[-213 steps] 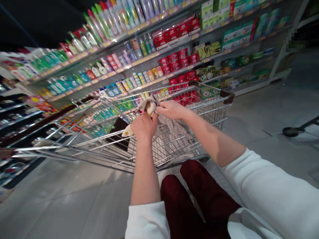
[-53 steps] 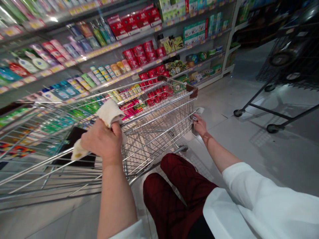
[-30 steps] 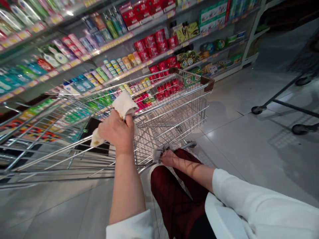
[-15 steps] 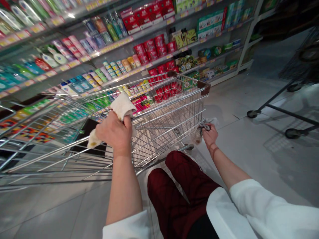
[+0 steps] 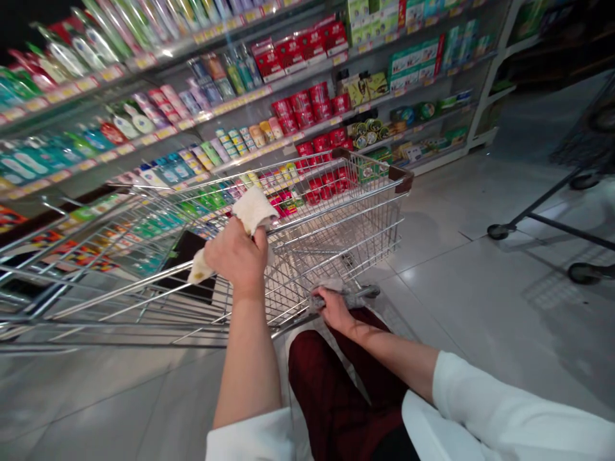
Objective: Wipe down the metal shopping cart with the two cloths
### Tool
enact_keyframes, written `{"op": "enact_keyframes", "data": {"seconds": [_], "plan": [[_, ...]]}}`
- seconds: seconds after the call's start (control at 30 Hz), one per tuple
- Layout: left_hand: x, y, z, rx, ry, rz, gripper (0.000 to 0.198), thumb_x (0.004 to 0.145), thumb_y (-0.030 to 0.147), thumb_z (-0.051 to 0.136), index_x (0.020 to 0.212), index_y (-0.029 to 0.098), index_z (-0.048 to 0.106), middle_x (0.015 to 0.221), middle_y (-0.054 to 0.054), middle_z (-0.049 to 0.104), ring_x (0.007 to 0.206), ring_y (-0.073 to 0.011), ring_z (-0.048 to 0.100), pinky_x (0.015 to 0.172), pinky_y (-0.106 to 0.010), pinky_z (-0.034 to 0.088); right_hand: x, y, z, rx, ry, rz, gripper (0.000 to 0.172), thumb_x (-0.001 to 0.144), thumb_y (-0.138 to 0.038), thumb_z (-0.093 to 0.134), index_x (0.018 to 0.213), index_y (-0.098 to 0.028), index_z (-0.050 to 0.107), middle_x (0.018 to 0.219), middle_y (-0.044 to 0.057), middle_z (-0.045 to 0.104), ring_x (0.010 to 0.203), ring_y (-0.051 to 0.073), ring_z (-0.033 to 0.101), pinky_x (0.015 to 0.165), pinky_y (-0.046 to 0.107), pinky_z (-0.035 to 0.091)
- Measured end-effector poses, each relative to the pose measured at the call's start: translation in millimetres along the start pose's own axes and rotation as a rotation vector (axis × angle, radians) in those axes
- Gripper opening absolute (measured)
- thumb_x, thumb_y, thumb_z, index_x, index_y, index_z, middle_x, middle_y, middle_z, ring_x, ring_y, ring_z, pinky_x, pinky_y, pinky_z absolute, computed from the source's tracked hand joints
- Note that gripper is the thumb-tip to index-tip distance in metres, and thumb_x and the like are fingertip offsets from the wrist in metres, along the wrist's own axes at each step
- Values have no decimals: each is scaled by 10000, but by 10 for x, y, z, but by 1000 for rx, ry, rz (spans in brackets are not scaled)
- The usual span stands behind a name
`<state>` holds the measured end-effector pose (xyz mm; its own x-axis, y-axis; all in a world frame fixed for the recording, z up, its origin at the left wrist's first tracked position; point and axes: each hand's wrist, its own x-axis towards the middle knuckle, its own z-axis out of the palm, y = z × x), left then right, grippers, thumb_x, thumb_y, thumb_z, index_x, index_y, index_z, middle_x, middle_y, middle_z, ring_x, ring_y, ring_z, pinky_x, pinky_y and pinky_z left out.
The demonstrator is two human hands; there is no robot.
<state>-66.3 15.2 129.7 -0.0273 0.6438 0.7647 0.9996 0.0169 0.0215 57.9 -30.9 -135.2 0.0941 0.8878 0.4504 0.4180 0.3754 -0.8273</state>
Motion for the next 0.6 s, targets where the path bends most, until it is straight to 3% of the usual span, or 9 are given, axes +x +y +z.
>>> {"op": "enact_keyframes", "data": {"seconds": [0.1, 0.2, 0.3, 0.43, 0.5, 0.6], "plan": [[-4, -5, -12, -8, -6, 13, 446, 928, 499, 338, 956, 160, 626, 830, -143, 657, 804, -299, 602, 731, -387, 334, -57, -137, 185, 23, -109, -66, 496, 646, -85, 599, 1119, -228, 647, 1059, 9, 738, 965, 158, 682, 897, 270, 529], [-7, -2, -27, -28, -35, 19, 409, 923, 483, 358, 959, 169, 618, 836, -142, 651, 812, -298, 596, 741, -392, 337, 4, -49, 13, -11, -56, -16, 526, 668, -113, 607, 1181, -227, 622, 1129, 40, 724, 1022, 194, 674, 925, 316, 529], [-8, 11, -33, -56, -33, 3, 379, 914, 478, 385, 957, 176, 609, 828, -128, 641, 824, -296, 596, 748, -390, 336, 106, 233, -477, -82, 125, 116, 452, 674, -177, 615, 1124, -225, 629, 1100, 64, 719, 1011, 237, 662, 912, 362, 523], [-10, 30, -30, -68, -34, -17, 397, 918, 495, 380, 978, 175, 608, 843, -134, 634, 841, -302, 594, 757, -401, 332, 229, 648, -1376, -159, 488, 303, 342, 736, -296, 545, 1059, -199, 598, 993, 73, 687, 909, 226, 625, 872, 384, 507], [-13, 35, -26, -55, -40, -16, 411, 922, 494, 360, 985, 173, 609, 854, -143, 636, 847, -308, 591, 759, -406, 330, 294, 774, -1770, -170, 679, 365, 369, 742, -323, 516, 1076, -173, 553, 958, 92, 652, 872, 230, 602, 860, 415, 492], [-16, 35, -16, -34, -32, -23, 432, 926, 502, 340, 984, 170, 611, 848, -136, 636, 852, -311, 589, 758, -400, 329, 429, 800, -2083, -128, 805, 335, 409, 743, -325, 510, 1120, -168, 501, 976, 104, 618, 883, 228, 586, 879, 430, 470]]}}
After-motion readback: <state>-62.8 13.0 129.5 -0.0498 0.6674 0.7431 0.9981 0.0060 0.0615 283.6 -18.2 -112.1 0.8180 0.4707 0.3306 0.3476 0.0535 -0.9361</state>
